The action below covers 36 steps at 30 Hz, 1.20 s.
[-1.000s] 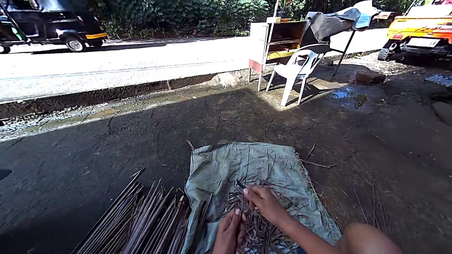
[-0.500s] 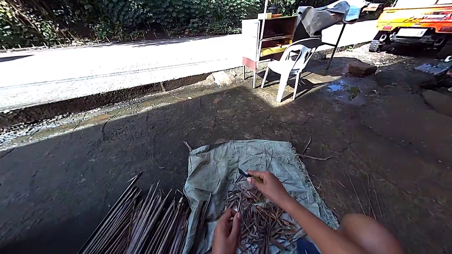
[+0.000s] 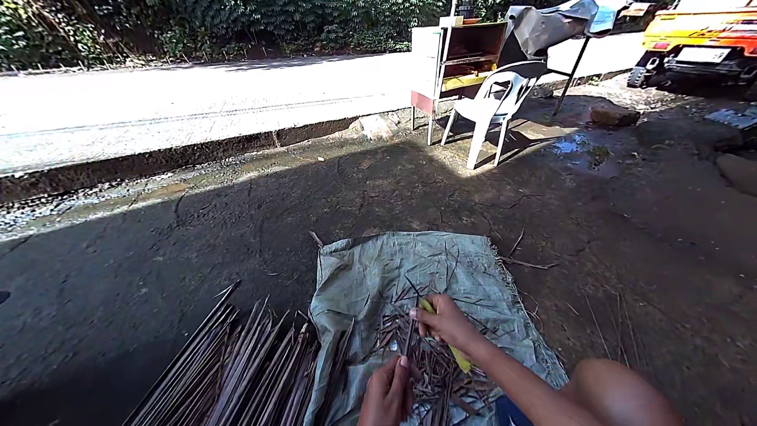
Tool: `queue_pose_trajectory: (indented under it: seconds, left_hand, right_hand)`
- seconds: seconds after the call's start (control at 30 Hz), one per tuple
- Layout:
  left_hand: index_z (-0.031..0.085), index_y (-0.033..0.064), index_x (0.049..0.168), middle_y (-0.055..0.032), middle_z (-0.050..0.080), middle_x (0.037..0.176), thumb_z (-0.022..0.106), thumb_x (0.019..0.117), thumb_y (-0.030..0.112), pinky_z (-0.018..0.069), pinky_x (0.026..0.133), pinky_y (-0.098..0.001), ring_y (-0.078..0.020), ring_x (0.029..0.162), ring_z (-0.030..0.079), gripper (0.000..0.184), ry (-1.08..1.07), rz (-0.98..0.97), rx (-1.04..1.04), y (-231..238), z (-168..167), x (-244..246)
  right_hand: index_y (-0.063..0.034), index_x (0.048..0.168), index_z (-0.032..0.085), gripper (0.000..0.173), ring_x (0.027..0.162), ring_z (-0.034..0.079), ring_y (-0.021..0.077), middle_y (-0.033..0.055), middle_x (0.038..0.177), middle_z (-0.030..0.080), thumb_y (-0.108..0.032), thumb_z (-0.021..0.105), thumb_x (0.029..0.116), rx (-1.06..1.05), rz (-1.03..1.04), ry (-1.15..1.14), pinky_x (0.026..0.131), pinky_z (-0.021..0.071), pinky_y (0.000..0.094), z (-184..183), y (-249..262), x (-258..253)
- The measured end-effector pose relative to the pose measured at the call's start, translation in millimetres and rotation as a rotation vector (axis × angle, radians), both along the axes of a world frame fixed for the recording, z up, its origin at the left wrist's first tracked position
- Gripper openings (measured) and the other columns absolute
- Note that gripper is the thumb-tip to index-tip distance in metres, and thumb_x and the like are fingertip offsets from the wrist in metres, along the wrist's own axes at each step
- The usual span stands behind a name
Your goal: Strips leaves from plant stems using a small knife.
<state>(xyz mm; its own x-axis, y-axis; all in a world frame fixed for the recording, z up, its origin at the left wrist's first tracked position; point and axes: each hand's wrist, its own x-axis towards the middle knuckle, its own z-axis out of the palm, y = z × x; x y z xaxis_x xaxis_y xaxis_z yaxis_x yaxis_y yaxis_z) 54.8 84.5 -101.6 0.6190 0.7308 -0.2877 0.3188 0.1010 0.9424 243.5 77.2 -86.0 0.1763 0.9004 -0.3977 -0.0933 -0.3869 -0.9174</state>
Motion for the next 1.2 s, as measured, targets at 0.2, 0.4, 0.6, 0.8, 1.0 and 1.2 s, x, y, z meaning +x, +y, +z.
queue_pose_trajectory:
  seconds: [0.2,0.4,0.6,0.8,1.0,1.2]
  left_hand:
    - [0.055,0.0093,0.081,0.0106,0.047,0.049,0.021,0.1111,0.011,0.0362,0.044,-0.0125,0.004,0.041,0.041,0.046,-0.189,0.123,-0.29,0.5,0.2,-1.3]
    - [0.049,0.0152,0.076,0.0111,0.042,0.048,0.013,0.1119,0.021,0.0357,0.042,-0.0125,0.003,0.039,0.039,0.051,-0.423,0.183,-0.561,4.7,-5.2,0.3]
    - [0.048,0.0152,0.074,0.0105,0.041,0.046,0.015,0.1124,0.02,0.0344,0.041,-0.0128,0.0026,0.037,0.038,0.05,-0.407,0.19,-0.592,4.0,-0.3,6.0]
    - [0.049,0.0159,0.072,0.0109,0.043,0.046,0.015,0.1114,0.019,0.0345,0.042,-0.0128,0.003,0.038,0.039,0.052,-0.414,0.154,-0.562,2.7,0.0,-0.3]
    - [0.051,0.0154,0.074,0.0109,0.045,0.047,0.014,0.1099,0.018,0.0361,0.042,-0.0123,0.0038,0.038,0.041,0.052,-0.449,0.196,-0.49,8.2,-6.7,-3.1]
    - [0.054,0.0113,0.078,0.0103,0.045,0.047,0.02,0.1104,0.013,0.0338,0.042,-0.0121,0.0039,0.039,0.038,0.047,-0.315,0.176,-0.337,2.3,-7.7,3.3]
  right_hand:
    - [0.0069,0.115,0.065,0.031,0.085,0.068,0.0332,0.0209,0.091,0.068,-0.017,0.046,0.1095,-0.024,0.231,-0.715,0.082,0.0529,0.0495,17.2,-4.7,7.1]
    - [0.0052,0.1,0.069,0.015,0.07,0.072,0.0377,0.0217,0.084,0.071,0.0,0.056,0.0968,0.226,0.318,-1.305,0.059,0.0571,0.0488,-10.5,-18.9,-29.1]
    - [0.0028,0.131,0.057,0.03,0.112,0.067,0.0437,0.0259,0.118,0.068,-0.004,0.04,0.1067,-0.326,0.309,-1.153,0.091,0.0515,0.0573,20.9,17.6,20.7]
    - [0.0019,0.134,0.056,0.031,0.116,0.065,0.0429,0.0259,0.121,0.068,-0.008,0.043,0.1077,-0.39,0.207,-1.12,0.095,0.05,0.0568,31.1,18.7,38.6]
    - [0.0035,0.122,0.063,0.024,0.096,0.071,0.0442,0.0257,0.104,0.071,-0.005,0.051,0.1033,-0.048,0.522,-1.125,0.08,0.0548,0.0567,21.3,-21.9,-32.7]
    - [0.0059,0.118,0.061,0.022,0.098,0.071,0.0434,0.0262,0.103,0.07,-0.004,0.046,0.1053,-0.08,0.587,-1.13,0.081,0.0541,0.0549,28.3,-19.7,-31.8]
